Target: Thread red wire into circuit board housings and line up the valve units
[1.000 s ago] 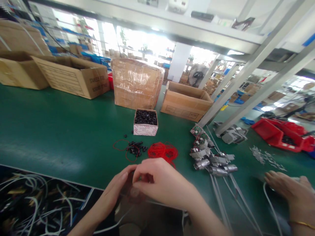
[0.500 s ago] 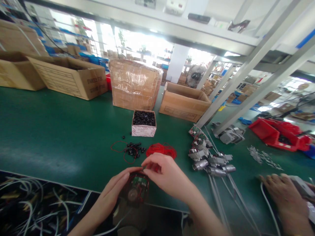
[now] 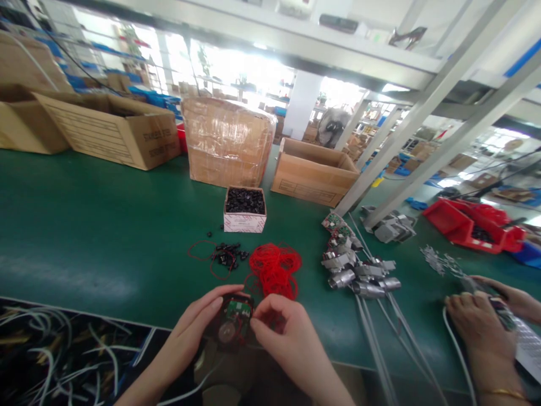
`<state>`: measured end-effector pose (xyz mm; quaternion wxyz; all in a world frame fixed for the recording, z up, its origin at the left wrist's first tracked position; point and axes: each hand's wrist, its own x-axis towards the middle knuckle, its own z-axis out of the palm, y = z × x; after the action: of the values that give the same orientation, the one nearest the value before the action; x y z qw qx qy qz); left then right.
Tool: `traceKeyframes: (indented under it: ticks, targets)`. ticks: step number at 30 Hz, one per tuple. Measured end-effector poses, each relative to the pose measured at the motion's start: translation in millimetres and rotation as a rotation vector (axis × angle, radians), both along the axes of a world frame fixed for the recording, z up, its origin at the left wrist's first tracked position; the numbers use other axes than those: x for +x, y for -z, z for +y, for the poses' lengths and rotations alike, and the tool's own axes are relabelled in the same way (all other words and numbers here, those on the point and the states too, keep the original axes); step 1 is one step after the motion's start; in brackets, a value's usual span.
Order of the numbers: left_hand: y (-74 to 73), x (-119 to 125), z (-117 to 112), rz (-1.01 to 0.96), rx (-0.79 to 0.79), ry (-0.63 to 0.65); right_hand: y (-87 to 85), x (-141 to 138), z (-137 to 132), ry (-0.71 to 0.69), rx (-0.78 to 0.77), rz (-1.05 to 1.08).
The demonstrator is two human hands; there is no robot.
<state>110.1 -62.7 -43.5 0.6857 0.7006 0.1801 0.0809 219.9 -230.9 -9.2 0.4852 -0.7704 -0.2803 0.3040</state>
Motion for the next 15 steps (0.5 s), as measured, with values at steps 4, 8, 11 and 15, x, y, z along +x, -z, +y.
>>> traceKeyframes:
  ticks: [4, 8, 11, 15]
  targets:
    - [0.4, 0, 0, -0.018, -0.015, 0.011, -8.6, -6, 5, 0.007, 0.168, -0.015]
    - [2.6, -1, 0, -0.037, -0.012, -0.002, -21.8, -11, 13, -0.106, 0.203, 0.191]
    - [3.8, -1, 1, -0.040, -0.018, -0.002, -32.9, -14, 18, -0.202, 0.110, 0.252]
    - [5.4, -3, 1, -0.036, -0.005, 0.006, -51.8, -17, 20, -0.303, -0.025, 0.074]
